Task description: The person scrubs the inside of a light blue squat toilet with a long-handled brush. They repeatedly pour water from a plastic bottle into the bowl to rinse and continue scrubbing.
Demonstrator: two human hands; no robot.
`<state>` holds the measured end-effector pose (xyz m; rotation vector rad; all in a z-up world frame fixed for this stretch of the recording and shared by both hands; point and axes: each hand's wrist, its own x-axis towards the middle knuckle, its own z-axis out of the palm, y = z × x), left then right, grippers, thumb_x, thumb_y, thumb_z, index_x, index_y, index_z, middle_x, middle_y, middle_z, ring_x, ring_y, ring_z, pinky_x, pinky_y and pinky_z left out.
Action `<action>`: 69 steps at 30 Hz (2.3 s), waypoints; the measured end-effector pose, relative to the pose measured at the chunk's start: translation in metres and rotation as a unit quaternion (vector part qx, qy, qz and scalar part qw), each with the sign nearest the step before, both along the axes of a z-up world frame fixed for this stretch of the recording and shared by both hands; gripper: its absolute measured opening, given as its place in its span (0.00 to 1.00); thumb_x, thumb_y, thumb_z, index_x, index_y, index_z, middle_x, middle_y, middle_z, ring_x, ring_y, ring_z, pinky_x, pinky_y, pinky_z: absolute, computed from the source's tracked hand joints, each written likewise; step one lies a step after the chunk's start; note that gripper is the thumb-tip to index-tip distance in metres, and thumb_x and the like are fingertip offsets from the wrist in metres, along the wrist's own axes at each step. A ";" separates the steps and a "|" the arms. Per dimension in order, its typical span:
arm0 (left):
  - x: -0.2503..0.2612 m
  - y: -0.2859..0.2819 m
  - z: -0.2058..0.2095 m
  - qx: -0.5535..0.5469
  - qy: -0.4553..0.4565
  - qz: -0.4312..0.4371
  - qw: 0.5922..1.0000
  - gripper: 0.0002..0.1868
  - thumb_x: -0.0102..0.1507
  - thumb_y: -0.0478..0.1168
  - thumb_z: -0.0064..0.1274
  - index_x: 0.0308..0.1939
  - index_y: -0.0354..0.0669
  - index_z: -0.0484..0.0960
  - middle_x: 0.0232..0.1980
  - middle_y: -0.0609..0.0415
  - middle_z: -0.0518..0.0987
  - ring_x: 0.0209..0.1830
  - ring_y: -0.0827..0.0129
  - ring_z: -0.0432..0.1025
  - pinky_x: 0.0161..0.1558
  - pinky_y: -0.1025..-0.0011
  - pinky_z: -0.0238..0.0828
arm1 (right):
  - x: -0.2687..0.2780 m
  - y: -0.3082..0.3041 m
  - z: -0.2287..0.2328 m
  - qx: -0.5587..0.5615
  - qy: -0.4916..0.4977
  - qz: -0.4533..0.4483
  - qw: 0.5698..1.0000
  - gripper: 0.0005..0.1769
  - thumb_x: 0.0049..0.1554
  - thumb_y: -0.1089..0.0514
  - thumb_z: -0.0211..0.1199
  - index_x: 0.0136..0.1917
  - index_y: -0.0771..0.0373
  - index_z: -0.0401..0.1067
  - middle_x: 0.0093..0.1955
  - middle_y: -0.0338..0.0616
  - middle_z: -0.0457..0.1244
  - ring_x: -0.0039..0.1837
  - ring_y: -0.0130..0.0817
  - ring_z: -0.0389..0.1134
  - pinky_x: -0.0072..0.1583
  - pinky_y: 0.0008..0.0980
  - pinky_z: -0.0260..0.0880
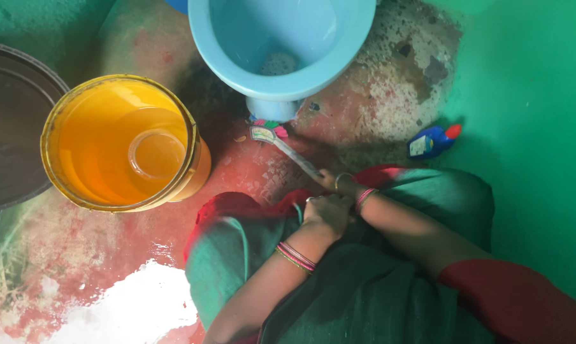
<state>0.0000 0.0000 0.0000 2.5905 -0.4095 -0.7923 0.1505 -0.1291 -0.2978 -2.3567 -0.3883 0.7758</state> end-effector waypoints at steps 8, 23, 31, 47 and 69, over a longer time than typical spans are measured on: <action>-0.016 0.021 0.052 0.012 -0.103 -0.002 0.995 0.16 0.67 0.43 0.48 0.58 0.45 0.78 0.53 0.48 0.82 0.52 0.55 0.78 0.48 0.57 0.75 | -0.001 0.022 0.025 -0.084 -0.033 -0.035 0.995 0.33 0.65 0.36 0.49 0.69 0.64 0.64 0.60 0.61 0.66 0.62 0.57 0.67 0.62 0.51 0.65; -0.012 0.038 0.084 -0.217 -0.213 0.132 0.944 0.27 0.65 0.46 0.51 0.69 0.48 0.71 0.50 0.47 0.81 0.41 0.53 0.78 0.41 0.55 0.74 | -0.011 0.027 -0.007 0.021 0.057 -0.113 0.992 0.30 0.66 0.37 0.50 0.67 0.63 0.64 0.56 0.58 0.66 0.56 0.52 0.66 0.57 0.47 0.65; -0.010 0.052 0.081 -0.187 -0.181 0.147 0.954 0.29 0.66 0.49 0.50 0.71 0.47 0.68 0.50 0.46 0.81 0.44 0.53 0.78 0.44 0.55 0.74 | -0.012 0.049 -0.007 0.057 0.073 -0.119 0.989 0.29 0.66 0.38 0.50 0.66 0.63 0.63 0.54 0.56 0.66 0.53 0.50 0.66 0.54 0.46 0.65; -0.010 0.052 0.075 -0.160 -0.203 0.153 0.954 0.33 0.66 0.54 0.50 0.73 0.47 0.65 0.51 0.47 0.81 0.45 0.53 0.78 0.45 0.55 0.74 | -0.010 0.071 -0.002 0.091 0.096 -0.124 0.983 0.26 0.67 0.40 0.51 0.64 0.63 0.63 0.50 0.53 0.66 0.47 0.45 0.65 0.48 0.42 0.65; -0.003 0.053 0.073 -0.138 -0.158 0.146 0.967 0.34 0.66 0.54 0.49 0.74 0.48 0.63 0.50 0.44 0.81 0.48 0.52 0.78 0.46 0.55 0.74 | -0.062 0.056 0.017 0.160 0.174 -0.198 0.951 0.22 0.67 0.42 0.52 0.61 0.62 0.62 0.45 0.49 0.65 0.38 0.38 0.64 0.39 0.37 0.65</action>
